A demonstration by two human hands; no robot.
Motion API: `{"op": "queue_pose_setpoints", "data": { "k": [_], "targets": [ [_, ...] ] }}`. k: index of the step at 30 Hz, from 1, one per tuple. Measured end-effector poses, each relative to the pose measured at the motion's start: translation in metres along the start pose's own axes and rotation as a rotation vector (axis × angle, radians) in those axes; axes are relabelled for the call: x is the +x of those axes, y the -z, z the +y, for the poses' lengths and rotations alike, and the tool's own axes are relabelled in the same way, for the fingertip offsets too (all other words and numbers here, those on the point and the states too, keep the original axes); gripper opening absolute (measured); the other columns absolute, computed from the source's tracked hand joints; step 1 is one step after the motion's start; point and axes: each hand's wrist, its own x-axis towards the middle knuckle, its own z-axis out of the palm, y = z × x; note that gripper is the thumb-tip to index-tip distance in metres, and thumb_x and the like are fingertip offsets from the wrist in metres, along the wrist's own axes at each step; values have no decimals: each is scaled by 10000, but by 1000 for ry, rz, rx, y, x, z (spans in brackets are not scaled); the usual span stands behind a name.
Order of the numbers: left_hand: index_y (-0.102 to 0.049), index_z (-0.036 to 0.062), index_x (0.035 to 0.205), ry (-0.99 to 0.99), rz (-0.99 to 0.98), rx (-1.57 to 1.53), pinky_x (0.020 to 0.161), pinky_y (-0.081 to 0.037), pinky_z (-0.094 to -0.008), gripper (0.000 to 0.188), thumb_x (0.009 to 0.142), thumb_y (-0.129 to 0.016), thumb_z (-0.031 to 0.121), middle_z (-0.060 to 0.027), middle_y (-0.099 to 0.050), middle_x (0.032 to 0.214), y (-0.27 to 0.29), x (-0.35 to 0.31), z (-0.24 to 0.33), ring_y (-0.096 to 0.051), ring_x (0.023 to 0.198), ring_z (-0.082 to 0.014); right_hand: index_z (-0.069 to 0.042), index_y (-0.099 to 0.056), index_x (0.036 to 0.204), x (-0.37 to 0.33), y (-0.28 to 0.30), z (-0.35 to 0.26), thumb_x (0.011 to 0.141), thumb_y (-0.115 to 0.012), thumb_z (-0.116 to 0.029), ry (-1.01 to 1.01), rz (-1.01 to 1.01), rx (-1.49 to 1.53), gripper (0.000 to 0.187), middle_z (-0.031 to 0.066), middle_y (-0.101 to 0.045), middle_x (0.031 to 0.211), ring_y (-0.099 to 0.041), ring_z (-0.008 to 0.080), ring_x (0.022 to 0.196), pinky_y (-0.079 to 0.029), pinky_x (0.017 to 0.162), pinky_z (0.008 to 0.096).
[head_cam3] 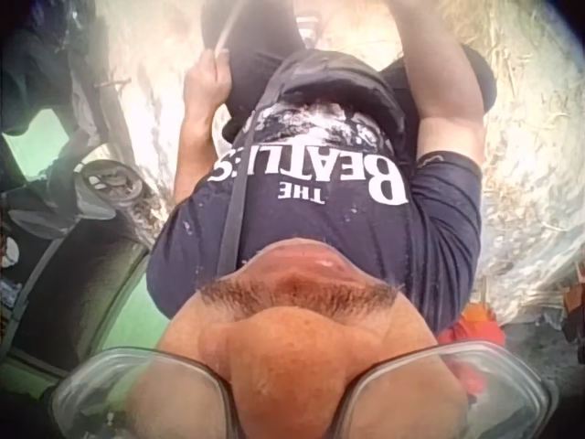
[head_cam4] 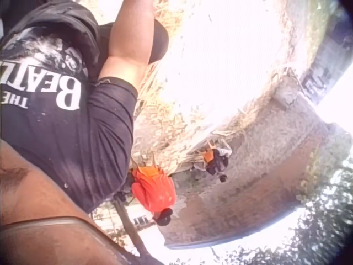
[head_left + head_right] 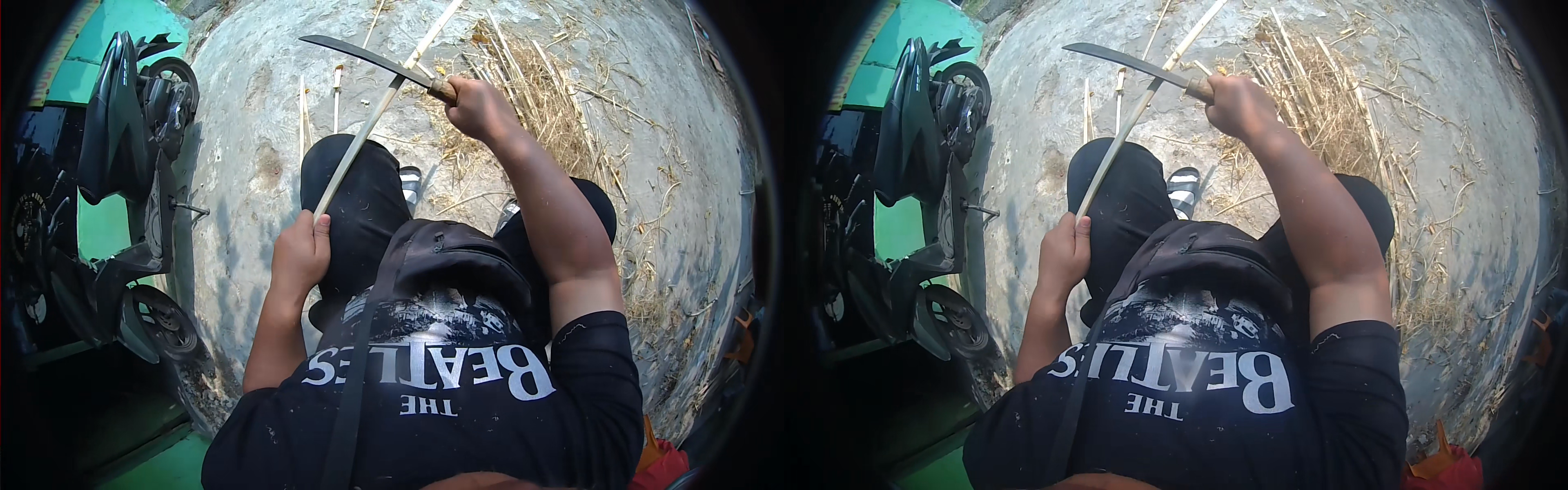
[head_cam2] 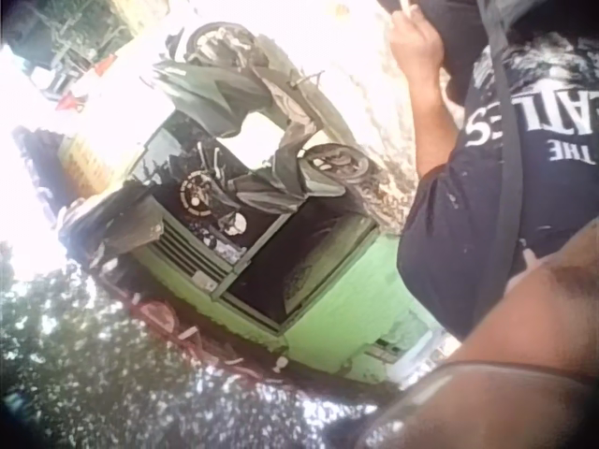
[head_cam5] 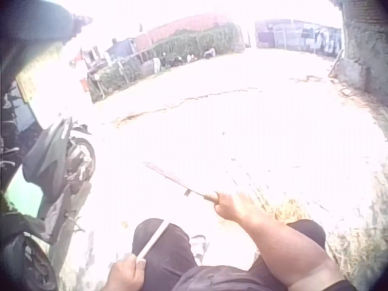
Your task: The person scrapes along a bamboo stick using a knife.
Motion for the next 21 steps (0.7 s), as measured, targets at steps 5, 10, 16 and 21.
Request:
{"op": "queue_pose_setpoints", "data": {
  "k": [5, 10, 16, 21],
  "targets": [
    [-510, 22, 834, 22, -16, -17, 611, -438, -591, 404, 1079, -521, 344, -281, -596, 690, -4, -2, -5, -591, 699, -544, -100, -674, 909, -19, -12, -25, 851, -636, -164, 352, 96, -36, 95, 165, -716, 801, -720, 383, 796, -583, 732, 493],
    [-517, 24, 820, 0, 34, -66, 594, -452, -566, 407, 1073, -537, 343, -273, -592, 667, -7, -2, -4, -603, 683, -531, -109, -656, 903, -14, -1, -18, 859, -685, -177, 354, 128, -59, 86, 174, -699, 793, -694, 414, 786, -551, 700, 511],
    [-511, 17, 798, -47, 45, -34, 558, -451, -557, 398, 1067, -558, 307, -269, -582, 641, -3, -1, -2, -603, 634, -514, -111, -701, 1022, -3, -1, -1, 843, -661, -201, 45, 73, -2, 205, 192, -735, 921, -711, 420, 895, -569, 813, 521],
    [-509, 17, 794, -52, 56, -54, 556, -453, -548, 390, 1067, -559, 291, -267, -583, 642, -7, -3, -6, -606, 633, -509, -96, -659, 910, -28, -11, -37, 850, -691, -176, 384, 39, 27, 106, 189, -690, 802, -684, 430, 811, -536, 721, 529]
  ]
}}
